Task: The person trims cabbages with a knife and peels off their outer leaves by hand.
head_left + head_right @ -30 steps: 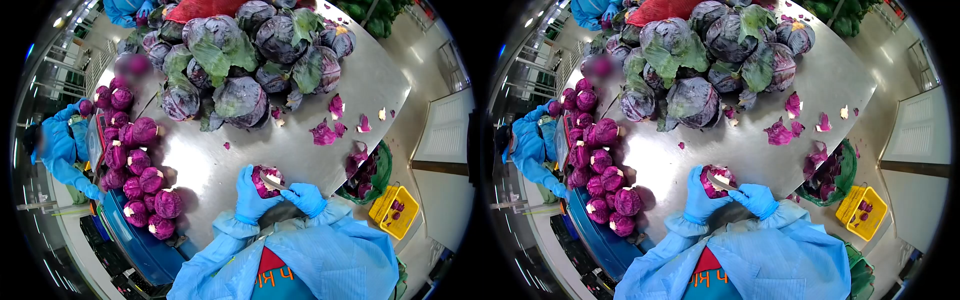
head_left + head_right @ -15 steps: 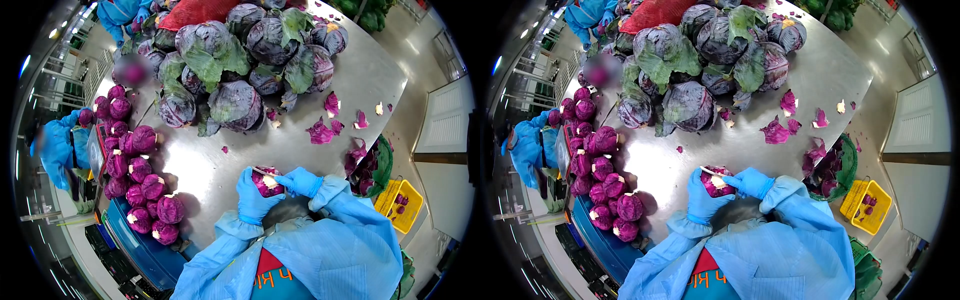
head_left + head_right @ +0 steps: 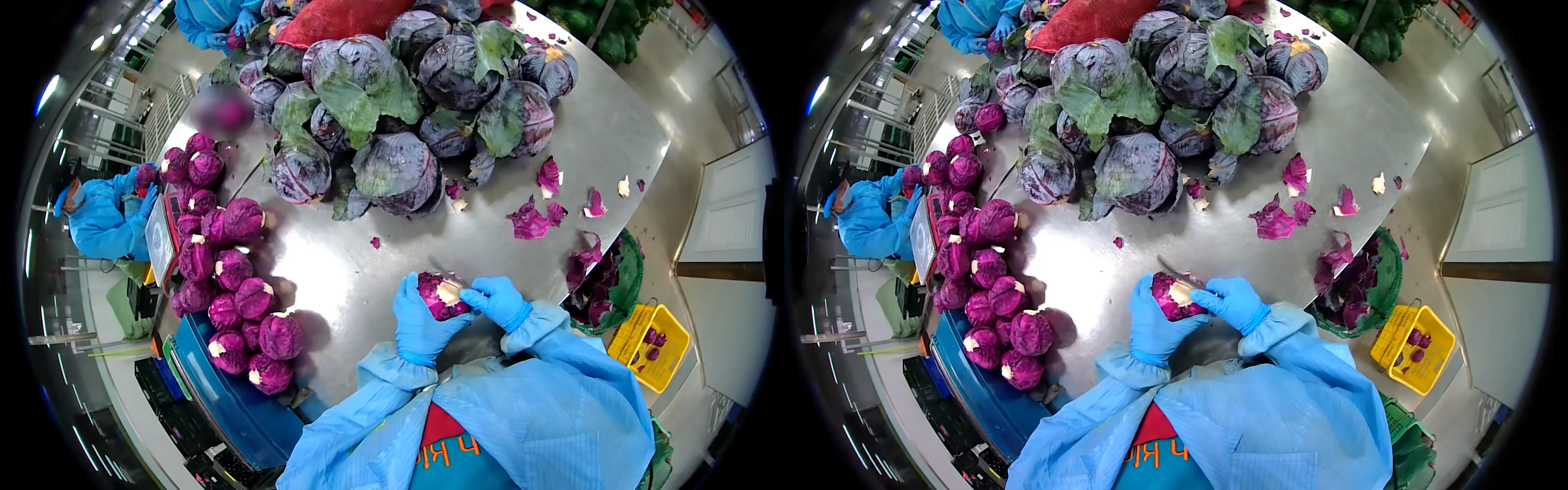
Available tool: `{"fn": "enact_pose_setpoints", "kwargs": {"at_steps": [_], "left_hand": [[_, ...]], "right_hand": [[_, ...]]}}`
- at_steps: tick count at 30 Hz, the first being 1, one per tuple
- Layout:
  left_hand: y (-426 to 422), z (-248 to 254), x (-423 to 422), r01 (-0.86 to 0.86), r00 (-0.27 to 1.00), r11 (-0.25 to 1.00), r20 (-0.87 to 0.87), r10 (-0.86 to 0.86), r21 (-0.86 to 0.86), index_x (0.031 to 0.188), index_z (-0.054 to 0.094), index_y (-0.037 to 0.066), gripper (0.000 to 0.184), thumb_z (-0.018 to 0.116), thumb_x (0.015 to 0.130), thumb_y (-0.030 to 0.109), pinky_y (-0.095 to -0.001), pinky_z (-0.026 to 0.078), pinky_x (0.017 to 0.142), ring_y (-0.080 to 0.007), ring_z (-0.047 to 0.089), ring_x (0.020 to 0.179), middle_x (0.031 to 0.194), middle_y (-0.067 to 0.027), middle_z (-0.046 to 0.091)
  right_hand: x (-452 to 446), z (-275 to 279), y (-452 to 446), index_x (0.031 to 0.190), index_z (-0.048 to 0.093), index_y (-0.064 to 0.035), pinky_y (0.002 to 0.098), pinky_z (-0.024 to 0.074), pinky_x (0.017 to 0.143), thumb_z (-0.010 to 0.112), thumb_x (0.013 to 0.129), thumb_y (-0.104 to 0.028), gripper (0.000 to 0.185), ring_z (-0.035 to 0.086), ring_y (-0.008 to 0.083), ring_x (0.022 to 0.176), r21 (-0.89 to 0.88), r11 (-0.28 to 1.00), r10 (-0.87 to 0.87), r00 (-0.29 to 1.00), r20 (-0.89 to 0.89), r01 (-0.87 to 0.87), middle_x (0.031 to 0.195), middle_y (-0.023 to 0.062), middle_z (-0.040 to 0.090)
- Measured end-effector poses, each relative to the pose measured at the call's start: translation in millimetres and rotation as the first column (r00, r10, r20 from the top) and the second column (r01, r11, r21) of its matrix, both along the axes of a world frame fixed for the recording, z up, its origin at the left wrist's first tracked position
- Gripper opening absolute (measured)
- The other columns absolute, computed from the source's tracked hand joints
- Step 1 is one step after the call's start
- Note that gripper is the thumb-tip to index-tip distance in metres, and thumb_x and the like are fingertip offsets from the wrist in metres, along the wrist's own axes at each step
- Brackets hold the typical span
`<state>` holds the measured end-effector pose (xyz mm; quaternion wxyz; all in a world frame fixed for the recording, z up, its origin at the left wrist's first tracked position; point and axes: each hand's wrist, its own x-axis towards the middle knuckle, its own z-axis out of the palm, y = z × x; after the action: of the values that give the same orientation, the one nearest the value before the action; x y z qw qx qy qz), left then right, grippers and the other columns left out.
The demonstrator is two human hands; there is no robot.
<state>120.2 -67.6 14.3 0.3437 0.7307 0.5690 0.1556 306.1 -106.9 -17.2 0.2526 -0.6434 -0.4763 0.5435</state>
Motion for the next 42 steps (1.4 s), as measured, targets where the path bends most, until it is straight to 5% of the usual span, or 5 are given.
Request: {"fn": "enact_pose_setpoints", "kwargs": {"at_steps": [15, 25, 30, 35, 42], "left_hand": [[-14, 4, 6, 0.112, 0.988, 0.979, -0.126, -0.091, 0.171, 0.141, 0.034, 0.008, 0.114, 0.091, 0.049, 0.046, -0.0509, 0.041, 0.097, -0.0464, 0.042, 0.119, 0.131, -0.0304, 0.038], [-23, -44, -65, -0.145, 0.672, 0.951, 0.678, 0.298, -0.275, 0.146, 0.021, 0.005, 0.124, 0.096, 0.049, 0.027, -0.0393, 0.041, 0.106, -0.0274, 0.046, 0.126, 0.139, -0.0141, 0.039], [-22, -38, -62, -0.048, 0.704, 0.983, 0.692, 0.16, -0.179, 0.145, 0.022, 0.003, 0.124, 0.096, 0.05, 0.029, -0.0394, 0.041, 0.106, -0.0275, 0.047, 0.125, 0.138, -0.0145, 0.04], [-30, -51, -80, 0.072, 0.814, 0.994, 0.581, -0.01, -0.083, 0.147, 0.02, 0.006, 0.129, 0.097, 0.047, 0.034, -0.0408, 0.038, 0.108, -0.0285, 0.044, 0.128, 0.142, -0.0153, 0.035], [-29, -11, -84, 0.161, 0.975, 0.981, 0.134, -0.175, 0.113, 0.146, 0.02, -0.002, 0.129, 0.095, 0.049, 0.041, -0.0407, 0.037, 0.108, -0.0303, 0.043, 0.127, 0.141, -0.0201, 0.033]], "right_hand": [[22, -20, 61, 0.089, 0.067, -0.0051, 0.042, 0.0517, 0.069, 0.067, 0.071, -0.03, 0.031, 0.065, 0.0354, 0.075, 0.137, 0.984, 0.068, 0.955, 0.288, -0.112, 0.079, 0.0179, 0.066], [139, -31, -34, 0.114, 0.061, -0.0134, 0.0401, 0.0507, 0.065, 0.07, 0.081, -0.023, 0.035, 0.061, 0.0286, 0.074, 0.392, 0.906, -0.419, 0.479, 0.772, 0.16, 0.084, 0.0098, 0.057], [87, -12, -20, 0.111, 0.063, -0.0083, 0.0315, 0.0512, 0.071, 0.068, 0.083, -0.013, 0.029, 0.061, 0.0222, 0.078, 0.546, 0.793, -0.5, 0.8, 0.33, 0.271, 0.088, 0.0096, 0.06], [-19, -18, 17, 0.121, 0.061, -0.0057, 0.0249, 0.0473, 0.06, 0.081, 0.075, -0.033, 0.057, 0.055, 0.0092, 0.072, -0.165, 0.981, -0.165, 0.89, -0.424, 0.103, 0.095, 0.0033, 0.064], [-32, 2, 25, 0.118, 0.062, -0.0102, 0.0281, 0.0493, 0.067, 0.078, 0.08, -0.035, 0.049, 0.058, 0.0121, 0.079, -0.177, 0.966, 0.098, 0.903, -0.419, -0.188, 0.094, 0.0052, 0.064]]}}
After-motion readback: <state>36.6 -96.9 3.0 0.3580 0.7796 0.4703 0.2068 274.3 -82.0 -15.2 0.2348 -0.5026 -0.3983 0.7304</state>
